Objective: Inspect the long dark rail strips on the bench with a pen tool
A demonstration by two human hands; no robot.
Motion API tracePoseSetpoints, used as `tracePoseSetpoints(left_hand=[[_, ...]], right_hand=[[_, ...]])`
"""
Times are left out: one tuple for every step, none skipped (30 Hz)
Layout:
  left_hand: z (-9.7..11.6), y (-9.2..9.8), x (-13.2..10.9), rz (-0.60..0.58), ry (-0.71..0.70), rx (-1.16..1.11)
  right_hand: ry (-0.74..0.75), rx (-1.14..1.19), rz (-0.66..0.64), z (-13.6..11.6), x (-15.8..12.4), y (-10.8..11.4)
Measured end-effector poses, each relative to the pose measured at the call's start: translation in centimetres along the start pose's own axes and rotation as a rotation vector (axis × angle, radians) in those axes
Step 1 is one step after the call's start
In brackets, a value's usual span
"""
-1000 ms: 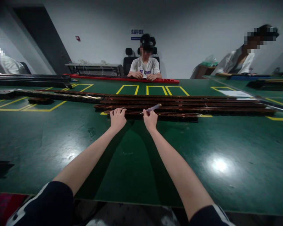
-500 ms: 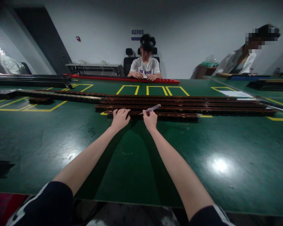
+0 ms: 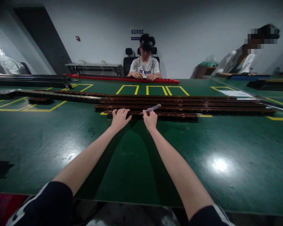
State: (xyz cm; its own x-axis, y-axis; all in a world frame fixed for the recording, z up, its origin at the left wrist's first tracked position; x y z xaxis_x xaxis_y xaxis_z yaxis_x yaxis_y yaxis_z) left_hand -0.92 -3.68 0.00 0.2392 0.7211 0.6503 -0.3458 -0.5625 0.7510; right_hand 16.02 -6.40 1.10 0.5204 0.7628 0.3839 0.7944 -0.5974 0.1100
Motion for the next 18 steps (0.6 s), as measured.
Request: tracePoseSetpoints(left_hand=[[0.0, 0.0, 0.0, 0.001, -0.001, 0.000], [0.0, 0.0, 0.0, 0.003, -0.001, -0.002], [0.0, 0.0, 0.0, 0.003, -0.001, -0.005], [0.0, 0.0, 0.0, 0.004, -0.002, -0.008], [0.0, 0.0, 0.0, 0.002, -0.003, -0.011], [0.0, 0.0, 0.0, -0.001, -0.003, -0.013], [0.0, 0.1, 0.0, -0.005, -0.004, -0.014], [0.0, 0.1, 0.0, -0.009, -0.003, -0.013], [0.1, 0.1, 0.0, -0.011, 0.000, -0.012], [0.1, 0.1, 0.0, -0.012, 0.003, -0.010], [0.1, 0.2, 0.1, -0.012, 0.007, -0.008], [0.2, 0.2, 0.1, -0.012, 0.010, -0.007], [0.2, 0.2, 0.1, -0.013, 0.012, -0.007], [0.2, 0.3, 0.1, -0.015, 0.013, -0.007], [0.2, 0.3, 0.1, -0.017, 0.014, -0.008], [0.2, 0.3, 0.1, -0.019, 0.013, -0.008], [0.2, 0.3, 0.1, -0.019, 0.012, -0.008], [0.2, 0.3, 0.1, -0.018, 0.011, -0.009]], right_hand=[[-0.004, -0.011, 0.013, 0.0, 0.0, 0.0], [-0.008, -0.025, 0.031, 0.1, 0.1, 0.1], [-0.012, -0.040, 0.050, 0.2, 0.1, 0.1], [-0.015, -0.054, 0.071, 0.3, 0.2, 0.1], [-0.016, -0.066, 0.091, 0.4, 0.3, 0.2], [-0.014, -0.076, 0.109, 0.5, 0.4, 0.2], [-0.010, -0.080, 0.120, 0.7, 0.5, 0.2], [-0.006, -0.080, 0.125, 0.8, 0.6, 0.2], [-0.002, -0.074, 0.124, 0.9, 0.6, 0.1], [0.002, -0.062, 0.116, 1.0, 0.7, 0.1], [0.004, -0.046, 0.105, 1.0, 0.7, 0.0], [0.006, -0.033, 0.093, 1.1, 0.7, -0.1], [0.008, -0.024, 0.085, 1.1, 0.8, -0.1], [0.008, -0.019, 0.080, 1.2, 0.8, -0.2], [0.008, -0.015, 0.079, 1.2, 0.8, -0.2], [0.007, -0.011, 0.079, 1.2, 0.7, -0.2], [0.004, -0.005, 0.081, 1.2, 0.7, -0.3], [0.002, 0.003, 0.081, 1.2, 0.7, -0.3]])
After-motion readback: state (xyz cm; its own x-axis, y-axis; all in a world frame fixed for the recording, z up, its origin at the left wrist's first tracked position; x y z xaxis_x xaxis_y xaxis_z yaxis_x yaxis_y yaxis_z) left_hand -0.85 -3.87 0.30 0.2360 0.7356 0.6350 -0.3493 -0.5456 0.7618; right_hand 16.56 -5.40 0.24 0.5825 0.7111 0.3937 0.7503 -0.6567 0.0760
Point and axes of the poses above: each hand's wrist, its own x-axis towards the middle knuckle, its own y-axis out of the back of the hand, z = x × y, the point moved 1 cm from there along x, towards the middle knuckle, and after that the axes turned 10 degrees about z, right-handed, at the moved point
